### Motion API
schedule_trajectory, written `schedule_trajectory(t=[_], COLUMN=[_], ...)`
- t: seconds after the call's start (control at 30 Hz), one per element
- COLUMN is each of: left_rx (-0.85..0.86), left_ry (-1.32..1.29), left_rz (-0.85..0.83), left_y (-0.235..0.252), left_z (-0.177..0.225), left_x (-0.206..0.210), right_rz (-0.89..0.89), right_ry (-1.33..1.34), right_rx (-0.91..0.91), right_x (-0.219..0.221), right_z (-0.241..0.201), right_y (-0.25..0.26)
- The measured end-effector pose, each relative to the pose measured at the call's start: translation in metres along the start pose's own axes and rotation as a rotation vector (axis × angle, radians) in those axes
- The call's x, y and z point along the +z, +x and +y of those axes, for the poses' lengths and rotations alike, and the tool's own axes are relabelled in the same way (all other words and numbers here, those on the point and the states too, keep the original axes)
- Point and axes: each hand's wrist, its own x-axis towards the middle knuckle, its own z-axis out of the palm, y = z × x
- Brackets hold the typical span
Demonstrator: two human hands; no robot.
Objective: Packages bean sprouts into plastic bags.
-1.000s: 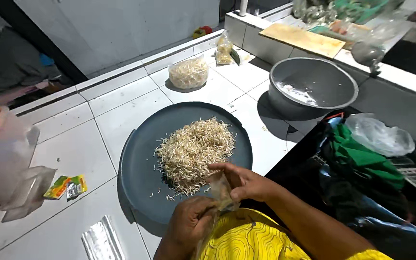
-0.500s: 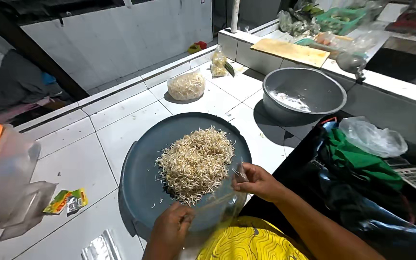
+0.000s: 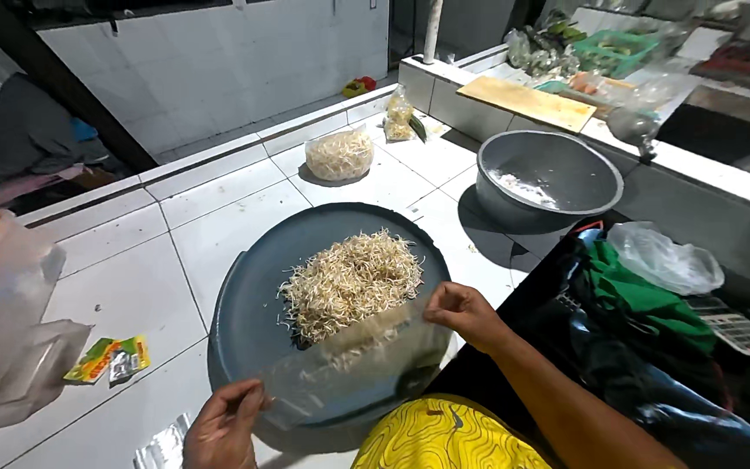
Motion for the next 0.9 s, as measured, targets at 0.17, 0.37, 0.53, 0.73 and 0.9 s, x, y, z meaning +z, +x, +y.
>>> schedule_trajectory(t=[0.17,0.37,0.53,0.73,0.9], left_rx=[-0.008,-0.114,-0.285,-0.136,-0.037], left_ry=[0.154,-0.012,-0.329,-0.195,0.507], left_rz=[0.051,-0.012,-0.201,-0.277,-0.055], left_y=[0.002,0.004,-0.010,-0.011,0.000], left_z=[0.000,0.007,0.010,-0.002,-0.026], left_x=[-0.015,0.008,0.088,0.110,0.091], right_rz=[-0.105,0.276,-0.285,-0.253,-0.286], right_ry=[0.097,-0.731,-0.323,-0.146,0.403], right_rx=[0.128,-0.037,-0.181,-0.116,0.070], right_x=[-0.006,0.021,0.086,0.083,0.072], right_z=[0.000,0.005,-0.018,0.005,0.001], right_y=[0.004,0.015,-0.003,0.001,0.000])
